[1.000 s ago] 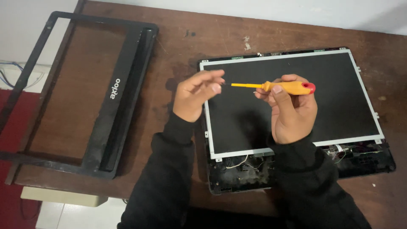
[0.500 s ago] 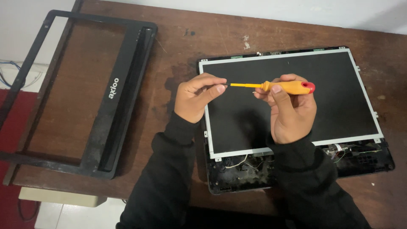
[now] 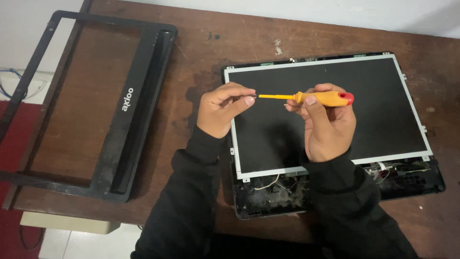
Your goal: Disassembling a computer monitor by removing screws from the frame using a screwdriver
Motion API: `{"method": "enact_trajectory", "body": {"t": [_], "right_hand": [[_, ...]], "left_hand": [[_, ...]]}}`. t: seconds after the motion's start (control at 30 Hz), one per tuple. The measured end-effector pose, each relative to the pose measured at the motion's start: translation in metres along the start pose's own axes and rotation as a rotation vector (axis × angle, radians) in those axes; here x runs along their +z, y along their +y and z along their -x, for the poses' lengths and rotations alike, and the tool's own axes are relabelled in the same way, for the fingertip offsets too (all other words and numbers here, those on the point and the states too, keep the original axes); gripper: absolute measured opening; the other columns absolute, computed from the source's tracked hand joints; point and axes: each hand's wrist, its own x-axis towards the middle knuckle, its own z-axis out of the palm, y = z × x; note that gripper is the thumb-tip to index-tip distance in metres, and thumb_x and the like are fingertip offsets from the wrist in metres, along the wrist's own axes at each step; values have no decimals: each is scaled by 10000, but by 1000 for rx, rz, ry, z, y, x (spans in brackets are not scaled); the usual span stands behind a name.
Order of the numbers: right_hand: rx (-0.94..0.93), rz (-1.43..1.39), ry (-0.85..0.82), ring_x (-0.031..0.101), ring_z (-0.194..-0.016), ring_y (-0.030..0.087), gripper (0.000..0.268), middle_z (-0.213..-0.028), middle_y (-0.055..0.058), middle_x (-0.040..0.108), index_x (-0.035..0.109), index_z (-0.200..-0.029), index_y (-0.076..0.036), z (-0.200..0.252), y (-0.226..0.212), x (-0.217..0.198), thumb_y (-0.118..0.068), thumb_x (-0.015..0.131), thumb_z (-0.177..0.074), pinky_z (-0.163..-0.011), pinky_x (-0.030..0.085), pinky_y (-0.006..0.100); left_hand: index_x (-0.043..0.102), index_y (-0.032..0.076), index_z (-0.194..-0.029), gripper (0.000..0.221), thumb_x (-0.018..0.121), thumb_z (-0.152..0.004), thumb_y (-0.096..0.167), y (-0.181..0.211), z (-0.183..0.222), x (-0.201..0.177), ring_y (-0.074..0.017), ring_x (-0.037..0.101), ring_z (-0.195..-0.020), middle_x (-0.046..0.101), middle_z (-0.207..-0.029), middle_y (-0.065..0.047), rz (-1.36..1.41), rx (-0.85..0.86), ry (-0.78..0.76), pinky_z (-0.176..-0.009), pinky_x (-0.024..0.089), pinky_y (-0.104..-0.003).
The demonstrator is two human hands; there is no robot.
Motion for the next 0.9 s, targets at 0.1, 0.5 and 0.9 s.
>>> {"method": "enact_trajectory", "body": {"t": [0.1,0.5,0.9], "right_hand": [[-3,10,3,749,-862,370,308,-956,211,580,479,-1225,56,0,-1,2,-18,651,-981,-807,695,474],[-115,217,-178,744,-875,373,187,-892,180,539,491,-1103,55,7,-20,12,-46,623,-1017,-813,656,459],[-364,828,-547,692,-822,333,119,-931,122,701,705,-955,-57,36,-26,46,-145,778,-926,-776,552,430]], "left_hand": [[780,-46,-1040,187,828,-862,-10,2,0,0,-82,600,-766,735,-886,-137,-33,-2,5,-671,499,-211],[711,-16,-1239,367,726,-940,196,5,-6,-32,-137,685,-851,745,-1066,-171,-23,-13,32,-746,508,-231],[754,10,-1153,314,684,-972,257,-5,-8,-46,-144,696,-782,775,-969,-176,9,-18,123,-635,488,-206]]}}
